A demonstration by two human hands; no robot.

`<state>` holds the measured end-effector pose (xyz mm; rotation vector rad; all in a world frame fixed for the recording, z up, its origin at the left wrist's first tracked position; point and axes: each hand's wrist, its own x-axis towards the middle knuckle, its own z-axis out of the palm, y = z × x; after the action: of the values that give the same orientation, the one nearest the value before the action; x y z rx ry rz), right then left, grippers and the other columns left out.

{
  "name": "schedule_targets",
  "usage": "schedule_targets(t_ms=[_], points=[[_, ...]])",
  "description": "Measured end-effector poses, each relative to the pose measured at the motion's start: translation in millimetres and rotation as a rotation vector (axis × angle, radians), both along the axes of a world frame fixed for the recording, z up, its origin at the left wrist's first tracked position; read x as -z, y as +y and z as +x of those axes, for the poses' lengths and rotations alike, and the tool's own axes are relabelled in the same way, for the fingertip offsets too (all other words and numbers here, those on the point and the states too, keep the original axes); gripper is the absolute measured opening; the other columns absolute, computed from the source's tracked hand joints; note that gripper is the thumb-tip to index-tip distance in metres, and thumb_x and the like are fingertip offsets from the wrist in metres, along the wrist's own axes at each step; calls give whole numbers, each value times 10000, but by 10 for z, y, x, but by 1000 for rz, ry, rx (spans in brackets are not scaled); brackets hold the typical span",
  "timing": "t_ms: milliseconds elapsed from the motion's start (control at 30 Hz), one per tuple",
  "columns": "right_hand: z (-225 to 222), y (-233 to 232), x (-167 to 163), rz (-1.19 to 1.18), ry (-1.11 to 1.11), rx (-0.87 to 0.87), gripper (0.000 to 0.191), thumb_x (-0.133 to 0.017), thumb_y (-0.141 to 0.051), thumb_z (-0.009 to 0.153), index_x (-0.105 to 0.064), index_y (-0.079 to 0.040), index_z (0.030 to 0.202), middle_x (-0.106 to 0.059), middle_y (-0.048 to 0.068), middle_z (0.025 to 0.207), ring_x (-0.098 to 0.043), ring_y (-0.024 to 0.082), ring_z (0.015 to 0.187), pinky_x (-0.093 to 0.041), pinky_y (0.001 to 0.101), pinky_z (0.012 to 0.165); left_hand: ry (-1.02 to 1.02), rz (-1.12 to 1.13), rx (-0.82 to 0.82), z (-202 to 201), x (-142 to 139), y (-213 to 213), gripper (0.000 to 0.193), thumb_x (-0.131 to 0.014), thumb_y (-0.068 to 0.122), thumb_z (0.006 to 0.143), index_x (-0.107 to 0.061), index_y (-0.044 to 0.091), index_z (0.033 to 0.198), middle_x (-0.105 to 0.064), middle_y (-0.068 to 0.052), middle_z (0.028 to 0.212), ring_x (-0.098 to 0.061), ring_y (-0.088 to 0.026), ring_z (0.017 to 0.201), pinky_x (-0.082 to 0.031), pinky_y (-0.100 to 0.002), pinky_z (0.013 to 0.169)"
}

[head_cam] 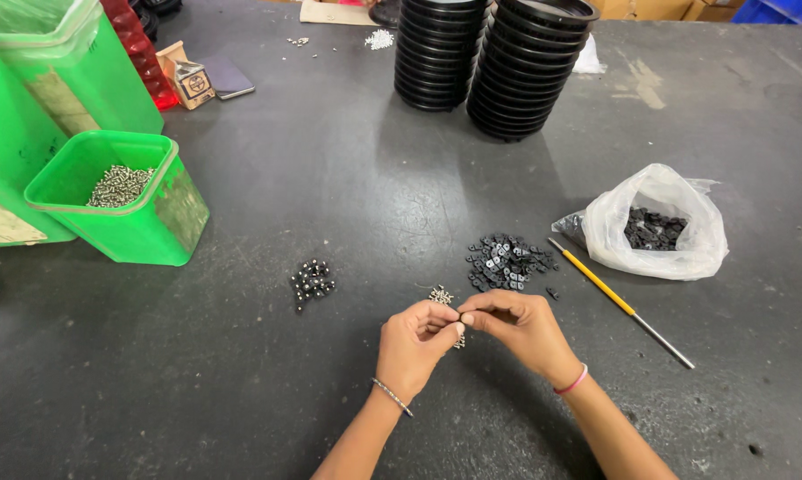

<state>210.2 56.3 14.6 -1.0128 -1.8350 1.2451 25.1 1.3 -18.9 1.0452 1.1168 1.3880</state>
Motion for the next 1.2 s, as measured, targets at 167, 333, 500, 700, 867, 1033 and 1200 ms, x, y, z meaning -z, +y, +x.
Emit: schedule_targets(t_ms=[167, 333, 500, 700, 867, 1033, 1200], points=[[-32, 0, -19, 115, 8, -15, 189, -748, -65, 864, -755, -13, 1045, -726, 25, 1143, -686, 92, 992, -573, 267, 853, 271, 89, -177, -75, -71, 4, 108, -755, 61, 853, -752, 26, 955, -788, -47, 841, -751, -91, 772, -605, -251, 723], [190, 162, -100, 149, -53, 293, 289, -695, -95, 903, -704, -94, 1192, -763, 29, 1054, -690, 111, 827, -564, 277, 752, 727, 76, -649, -682, -213, -32, 109, -743, 128, 877, -732, 88, 978, -742, -72, 821, -724, -211, 692, -565, -336, 669], [244, 241, -12, 327, -444, 295, 172, -769, -131, 847, -781, -93, 1015, -736, 71, 906, -716, 211, 734, -557, 319, 690, 821, -55, -842, -993, -314, -91, 228, -733, 104, 877, -672, 116, 1097, -646, -63, 1176, -703, -215, 728, -547, -384, 675], [183, 178, 32, 408, -627, 189, 194, -780, -187, 805, -782, -119, 987, -721, 63, 942, -706, 265, 794, -556, 391, 724, 875, 98, -779, -868, -287, -79, 264, -725, 101, 888, -675, 99, 1148, -659, -73, 1146, -679, -218, 767, -551, -373, 717], [129, 161, -4, 422, -673, 174, 155, -770, -192, 821, -758, -101, 946, -704, 62, 901, -710, 233, 811, -563, 375, 733, 701, 302, -475, -453, -194, -18, 185, -730, 128, 893, -708, 86, 1072, -711, -85, 962, -705, -229, 794, -573, -337, 716], [75, 109, -88, 337, -581, 131, 146, -785, -158, 779, -753, -92, 906, -713, 39, 856, -723, 178, 762, -577, 326, 709, 498, 209, -167, -91, -133, -30, 225, -732, 116, 856, -703, 79, 1077, -734, -88, 981, -752, -224, 798, -599, -318, 714], [-91, -15, -67, 366, -347, 11, 163, -781, -121, 803, -765, -100, 963, -740, 36, 874, -731, 190, 742, -576, 312, 680, 720, 392, -254, -65, -82, -35, 142, -766, 89, 853, -742, 56, 989, -753, -110, 948, -711, -301, 846, -554, -367, 742]])
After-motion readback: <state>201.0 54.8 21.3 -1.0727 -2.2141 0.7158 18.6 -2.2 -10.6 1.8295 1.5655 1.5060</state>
